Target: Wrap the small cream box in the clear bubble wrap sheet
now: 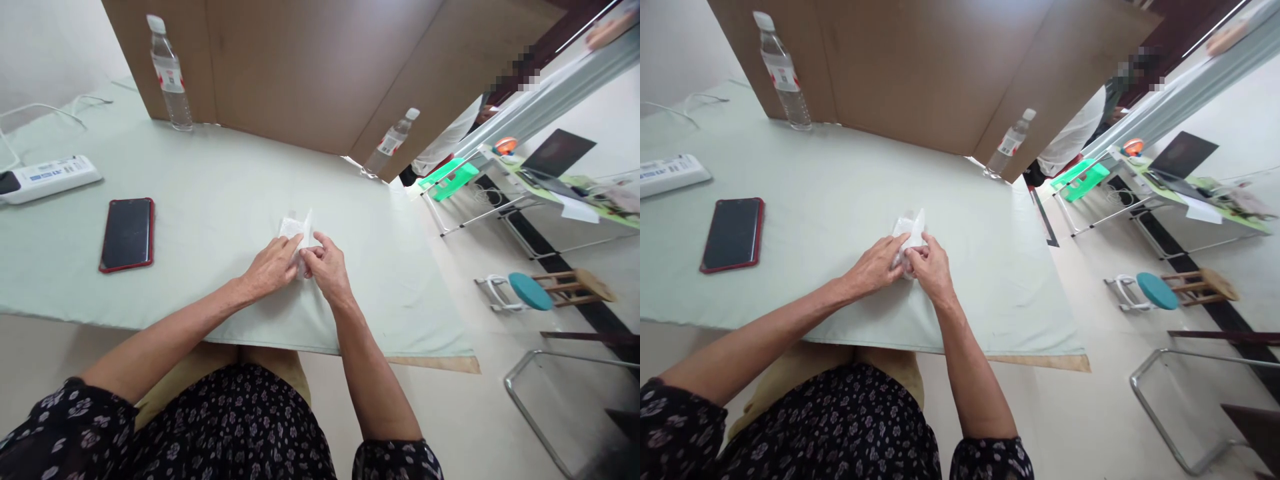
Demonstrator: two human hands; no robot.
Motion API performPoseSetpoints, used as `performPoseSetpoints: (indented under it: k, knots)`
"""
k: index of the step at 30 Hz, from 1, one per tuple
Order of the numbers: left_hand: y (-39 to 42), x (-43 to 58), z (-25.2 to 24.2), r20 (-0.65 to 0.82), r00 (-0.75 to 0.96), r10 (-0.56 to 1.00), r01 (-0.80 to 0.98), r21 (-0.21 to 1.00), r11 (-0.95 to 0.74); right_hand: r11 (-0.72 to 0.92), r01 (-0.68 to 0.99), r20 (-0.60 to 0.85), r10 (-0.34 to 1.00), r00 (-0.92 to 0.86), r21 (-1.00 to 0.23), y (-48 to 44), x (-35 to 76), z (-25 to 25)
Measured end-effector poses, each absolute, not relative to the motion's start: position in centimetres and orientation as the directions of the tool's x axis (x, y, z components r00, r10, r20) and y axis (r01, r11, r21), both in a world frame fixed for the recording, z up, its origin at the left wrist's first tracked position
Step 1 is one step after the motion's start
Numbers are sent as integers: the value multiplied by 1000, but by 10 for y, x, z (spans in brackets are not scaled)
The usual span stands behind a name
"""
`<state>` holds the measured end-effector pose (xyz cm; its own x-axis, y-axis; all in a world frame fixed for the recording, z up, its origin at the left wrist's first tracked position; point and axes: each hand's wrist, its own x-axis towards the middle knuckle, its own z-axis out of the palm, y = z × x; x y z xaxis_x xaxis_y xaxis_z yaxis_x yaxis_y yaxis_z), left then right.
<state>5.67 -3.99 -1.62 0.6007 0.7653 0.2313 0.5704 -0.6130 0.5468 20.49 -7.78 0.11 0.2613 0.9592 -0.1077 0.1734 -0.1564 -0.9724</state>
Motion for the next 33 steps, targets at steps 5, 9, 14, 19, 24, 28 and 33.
performPoseSetpoints:
  k: [5, 9, 14, 19, 24, 28, 33]
  knots:
    - [-36, 51, -24, 272, 563, 780, 444, 697, -564, -90, 283, -76, 995, 59, -955, -88, 211, 7]
    - [-35, 44, -21, 214, 452, 866, 361, 844, -397, 43, 527, 14, 998, -59, -849, -89, 214, 6]
    - [-36, 47, -9, 136, 356, 925, 453, 840, -298, 107, 725, 39, 993, -111, -681, -85, 209, 10]
    - [-38, 54, -12, 145, 352, 925, 424, 856, -296, 146, 658, 16, 980, -200, -739, -85, 218, 17]
    - [-39, 54, -18, 155, 353, 923, 388, 873, -295, -108, 361, -88, 994, 72, -926, -81, 247, 10]
    - [-40, 53, -19, 154, 356, 922, 370, 882, -290, -335, 231, -288, 933, 215, -914, -67, 253, -2]
    - [-41, 52, -25, 204, 379, 903, 358, 867, -346, -311, 174, -294, 949, 117, -935, -41, 241, -10]
